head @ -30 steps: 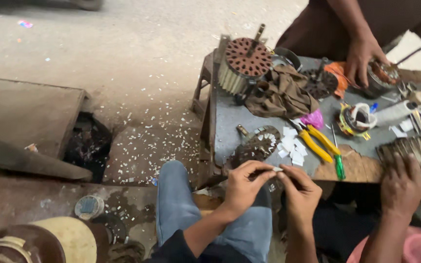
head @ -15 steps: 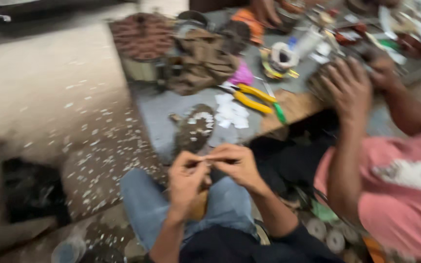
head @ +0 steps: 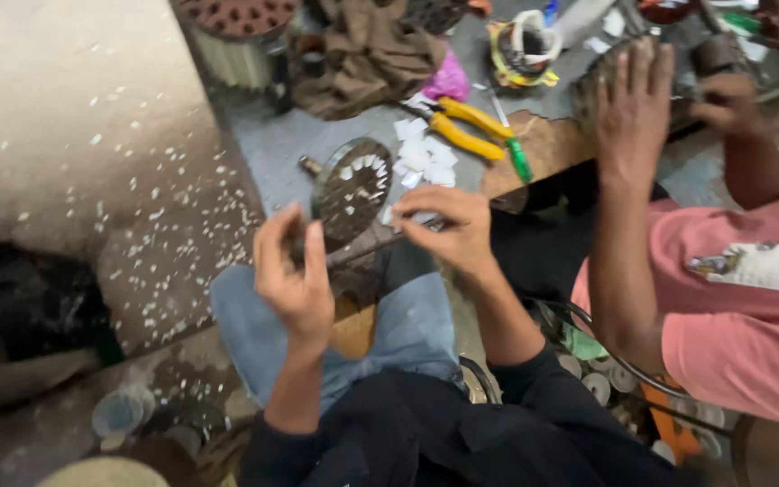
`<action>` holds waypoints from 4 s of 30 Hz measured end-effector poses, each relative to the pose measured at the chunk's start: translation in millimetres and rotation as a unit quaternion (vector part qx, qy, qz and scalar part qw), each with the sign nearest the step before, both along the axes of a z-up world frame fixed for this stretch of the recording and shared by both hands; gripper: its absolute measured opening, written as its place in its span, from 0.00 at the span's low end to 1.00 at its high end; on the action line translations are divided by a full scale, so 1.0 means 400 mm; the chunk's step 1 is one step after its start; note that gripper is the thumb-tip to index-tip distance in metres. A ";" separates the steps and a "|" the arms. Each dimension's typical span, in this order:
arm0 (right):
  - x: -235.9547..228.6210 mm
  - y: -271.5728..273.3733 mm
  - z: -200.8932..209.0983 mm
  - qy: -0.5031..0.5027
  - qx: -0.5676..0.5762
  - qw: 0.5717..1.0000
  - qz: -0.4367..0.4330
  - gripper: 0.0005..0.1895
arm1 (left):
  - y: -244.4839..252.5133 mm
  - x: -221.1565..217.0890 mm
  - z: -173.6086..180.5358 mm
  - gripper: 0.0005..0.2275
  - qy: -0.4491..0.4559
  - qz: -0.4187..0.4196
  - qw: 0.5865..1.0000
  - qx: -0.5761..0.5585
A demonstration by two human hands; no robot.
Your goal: The person inserts small white insulating pieces into the slots of a circular motor rotor held in the left hand. The person repeats this action across multiple slots while seated at a cluttered workbench.
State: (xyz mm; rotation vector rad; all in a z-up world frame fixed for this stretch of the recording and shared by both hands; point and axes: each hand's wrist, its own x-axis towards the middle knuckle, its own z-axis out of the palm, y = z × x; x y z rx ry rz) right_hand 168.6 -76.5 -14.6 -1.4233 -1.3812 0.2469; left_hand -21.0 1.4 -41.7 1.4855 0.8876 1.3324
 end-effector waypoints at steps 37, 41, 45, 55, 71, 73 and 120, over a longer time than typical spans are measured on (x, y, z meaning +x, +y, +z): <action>-0.095 0.075 0.012 -0.064 0.023 0.992 -0.105 0.13 | 0.029 0.094 -0.076 0.19 -0.302 -0.151 0.928 -0.160; -0.018 0.000 -0.004 0.004 -0.029 0.975 -0.220 0.09 | 0.044 0.074 -0.032 0.17 -0.202 -0.133 0.962 -0.128; 0.116 -0.073 -0.030 -0.045 -0.074 0.948 -0.305 0.09 | 0.076 0.042 -0.003 0.16 -0.141 -0.154 0.960 -0.186; 0.183 0.019 -0.068 -0.187 -0.127 0.945 -0.236 0.11 | 0.069 0.124 -0.002 0.15 -0.059 -0.021 0.993 -0.100; 0.173 0.036 -0.052 -0.206 -0.130 0.942 -0.232 0.14 | 0.052 0.133 0.001 0.14 0.037 0.049 0.998 0.005; 0.174 0.030 -0.048 -0.161 -0.146 0.949 -0.228 0.14 | 0.052 0.129 0.005 0.14 0.047 0.048 0.998 0.003; -0.039 -0.045 -0.006 -0.086 -0.044 0.991 0.097 0.17 | -0.024 0.000 -0.066 0.03 -0.182 -0.279 0.885 -0.326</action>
